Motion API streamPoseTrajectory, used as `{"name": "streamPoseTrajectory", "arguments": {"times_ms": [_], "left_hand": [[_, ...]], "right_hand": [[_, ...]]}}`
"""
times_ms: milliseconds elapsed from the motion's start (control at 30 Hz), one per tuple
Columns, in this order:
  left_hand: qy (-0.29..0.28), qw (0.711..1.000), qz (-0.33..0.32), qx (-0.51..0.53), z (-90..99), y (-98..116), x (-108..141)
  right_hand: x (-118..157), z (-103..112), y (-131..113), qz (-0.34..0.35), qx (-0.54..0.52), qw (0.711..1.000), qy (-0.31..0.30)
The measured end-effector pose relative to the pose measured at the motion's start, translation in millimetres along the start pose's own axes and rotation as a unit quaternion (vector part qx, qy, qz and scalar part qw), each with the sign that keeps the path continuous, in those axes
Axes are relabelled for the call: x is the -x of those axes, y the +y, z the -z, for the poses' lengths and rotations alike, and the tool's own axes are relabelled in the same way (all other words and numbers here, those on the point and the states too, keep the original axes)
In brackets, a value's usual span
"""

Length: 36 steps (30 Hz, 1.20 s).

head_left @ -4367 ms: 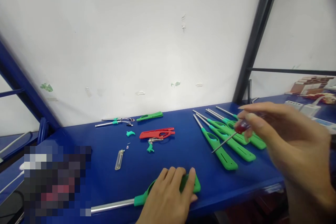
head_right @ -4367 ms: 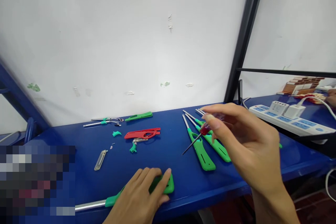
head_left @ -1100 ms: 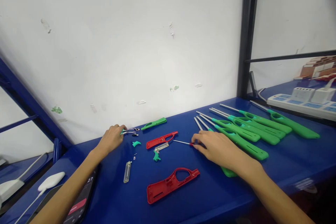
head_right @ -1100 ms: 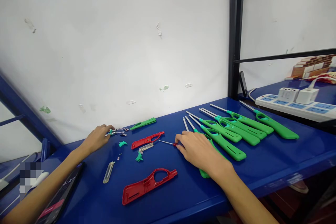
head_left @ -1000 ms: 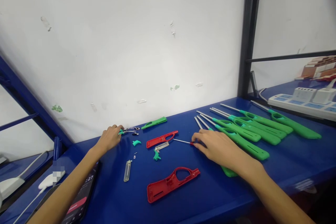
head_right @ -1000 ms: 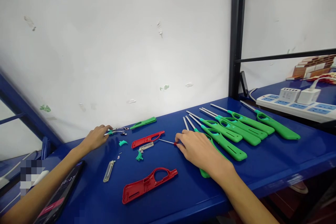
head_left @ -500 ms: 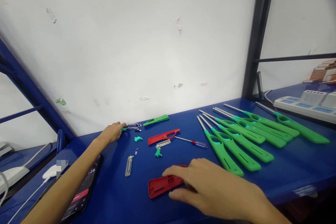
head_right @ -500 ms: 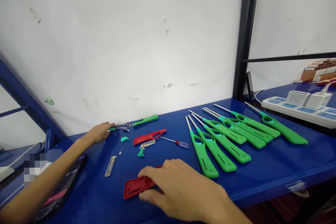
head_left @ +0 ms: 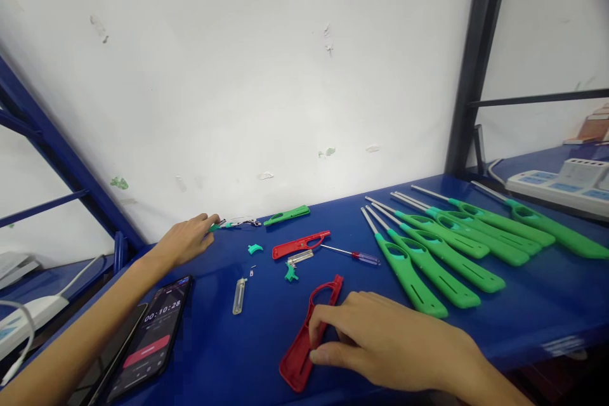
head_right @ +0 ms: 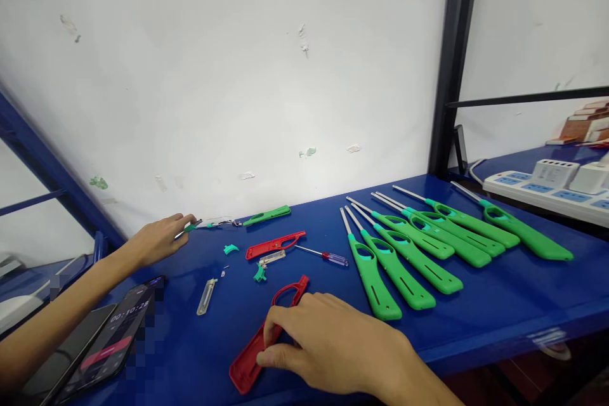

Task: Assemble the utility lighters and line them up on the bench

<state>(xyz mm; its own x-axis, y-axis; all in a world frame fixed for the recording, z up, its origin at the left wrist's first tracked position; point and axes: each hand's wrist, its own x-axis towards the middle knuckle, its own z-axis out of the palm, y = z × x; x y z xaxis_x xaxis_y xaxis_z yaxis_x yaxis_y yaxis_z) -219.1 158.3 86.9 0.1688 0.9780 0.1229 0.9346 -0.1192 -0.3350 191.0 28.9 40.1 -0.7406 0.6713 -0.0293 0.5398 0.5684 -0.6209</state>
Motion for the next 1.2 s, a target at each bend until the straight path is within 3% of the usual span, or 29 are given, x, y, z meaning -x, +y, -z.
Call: {"name": "streamPoseTrajectory", "arguments": {"times_ms": [200,333,367,433,533,700,967,1200], "left_hand": [[0.073,0.997,-0.017,0.037,38.6,15,48],[0.126,0.989,-0.020,0.072,55.1,47,91],[0.162,0.981,-0.033,0.105,56.2,59,102],[0.220,0.959,-0.074,0.160,54.1,83,122],[0.258,0.940,-0.093,0.205,42.9,118,146],[0.256,0.920,-0.122,0.271,22.4,156,168],[0.216,0.887,-0.131,0.387,2.3,182,176],[0.202,0.888,-0.096,0.403,-7.8,186,177]], "right_hand": [[6,5,5,-0.021,0.031,0.999,-0.002],[12,11,15,-0.062,0.020,0.998,0.021],[14,12,19,-0.076,0.016,0.997,0.027],[15,15,25,-0.094,0.009,0.995,0.029],[17,19,32,-0.078,0.004,0.997,0.025],[22,23,40,-0.052,0.019,0.998,0.031],[21,29,44,-0.087,-0.020,0.995,0.037],[24,34,28,-0.094,-0.066,0.993,0.004]]}}
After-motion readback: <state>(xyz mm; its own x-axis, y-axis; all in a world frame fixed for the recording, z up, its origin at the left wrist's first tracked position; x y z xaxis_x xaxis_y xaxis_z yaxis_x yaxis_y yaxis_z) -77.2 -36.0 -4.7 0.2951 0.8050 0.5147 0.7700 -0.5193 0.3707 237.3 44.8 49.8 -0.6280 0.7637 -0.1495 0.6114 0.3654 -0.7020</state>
